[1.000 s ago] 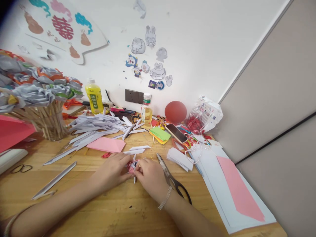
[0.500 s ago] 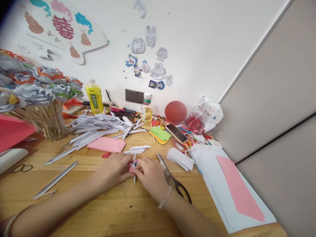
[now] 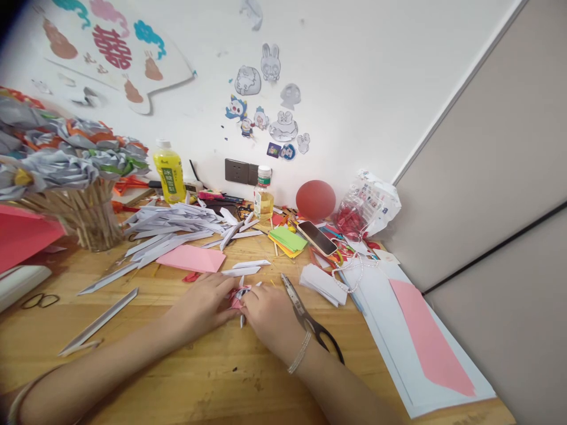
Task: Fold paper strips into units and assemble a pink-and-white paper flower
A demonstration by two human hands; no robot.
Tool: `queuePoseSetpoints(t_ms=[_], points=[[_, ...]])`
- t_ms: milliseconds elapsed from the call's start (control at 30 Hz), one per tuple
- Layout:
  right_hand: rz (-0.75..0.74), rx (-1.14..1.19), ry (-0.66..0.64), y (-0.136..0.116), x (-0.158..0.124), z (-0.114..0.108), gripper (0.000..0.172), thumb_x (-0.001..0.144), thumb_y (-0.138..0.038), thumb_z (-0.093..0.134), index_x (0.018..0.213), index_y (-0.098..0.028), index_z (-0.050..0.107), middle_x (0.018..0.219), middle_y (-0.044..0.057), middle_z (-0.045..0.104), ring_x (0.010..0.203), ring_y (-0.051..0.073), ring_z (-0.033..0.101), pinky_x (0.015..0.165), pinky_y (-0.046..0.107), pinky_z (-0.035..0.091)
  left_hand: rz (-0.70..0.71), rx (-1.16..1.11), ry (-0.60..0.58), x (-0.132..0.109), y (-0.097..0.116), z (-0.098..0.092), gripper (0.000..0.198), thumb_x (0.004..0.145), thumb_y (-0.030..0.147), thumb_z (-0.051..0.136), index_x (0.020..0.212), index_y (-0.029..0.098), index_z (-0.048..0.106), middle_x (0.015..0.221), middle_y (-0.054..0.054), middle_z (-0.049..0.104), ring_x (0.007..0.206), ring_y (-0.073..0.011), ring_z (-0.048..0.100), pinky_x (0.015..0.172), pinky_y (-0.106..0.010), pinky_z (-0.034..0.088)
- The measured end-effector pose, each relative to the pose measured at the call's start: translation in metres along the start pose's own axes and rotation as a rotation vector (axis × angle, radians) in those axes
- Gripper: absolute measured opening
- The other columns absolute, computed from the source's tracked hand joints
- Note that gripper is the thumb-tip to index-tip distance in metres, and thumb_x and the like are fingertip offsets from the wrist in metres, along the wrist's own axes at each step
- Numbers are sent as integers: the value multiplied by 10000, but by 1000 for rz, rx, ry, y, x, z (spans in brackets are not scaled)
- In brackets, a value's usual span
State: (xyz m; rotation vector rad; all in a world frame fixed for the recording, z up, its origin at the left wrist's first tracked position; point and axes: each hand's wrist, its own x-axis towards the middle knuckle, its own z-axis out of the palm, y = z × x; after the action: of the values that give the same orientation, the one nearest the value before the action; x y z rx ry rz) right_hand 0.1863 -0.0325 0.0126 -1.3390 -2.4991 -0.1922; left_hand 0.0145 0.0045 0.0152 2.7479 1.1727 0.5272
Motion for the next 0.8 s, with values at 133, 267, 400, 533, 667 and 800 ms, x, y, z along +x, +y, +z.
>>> queuePoseSetpoints(t_ms=[133,267,400,533,667,800], points=[[21,-14,-19,-1,0,1,129,892,-202,490,812,-163,583,795,39,633,750,174,567,626,269,357,2,3,7,0,-1,1,223,763,377,614,814,177,530,854,-60,630,814,-239,574,712,-331,402],[37,-14,-23,-2,0,2,119,882,-207,509,797,-161,578,789,36,634,744,174,569,621,264,352,6,-2,7,0,-1,2,232,758,380,621,819,175,532,855,-60,632,819,-242,574,716,-334,404],[55,-13,-19,-1,0,3,106,865,-225,540,784,-164,570,782,31,635,729,177,567,603,265,341,11,-1,15,0,-1,2,224,757,371,624,821,176,532,858,-59,629,816,-241,574,712,-333,405],[50,-8,-10,-1,0,5,112,874,-223,526,785,-166,566,788,29,634,742,177,567,610,267,341,10,6,12,0,-1,2,226,763,377,615,819,175,532,852,-60,630,813,-244,573,714,-340,407],[43,-3,-12,0,0,5,126,883,-207,504,783,-163,568,786,34,633,742,175,565,612,266,342,2,7,6,0,-1,1,223,760,370,620,824,175,533,853,-59,631,812,-242,574,714,-340,408],[31,-2,-1,0,-1,3,141,887,-200,489,778,-165,571,780,33,631,737,173,563,615,267,344,0,10,12,0,0,1,220,753,367,628,813,178,533,842,-53,629,808,-239,576,707,-334,408]])
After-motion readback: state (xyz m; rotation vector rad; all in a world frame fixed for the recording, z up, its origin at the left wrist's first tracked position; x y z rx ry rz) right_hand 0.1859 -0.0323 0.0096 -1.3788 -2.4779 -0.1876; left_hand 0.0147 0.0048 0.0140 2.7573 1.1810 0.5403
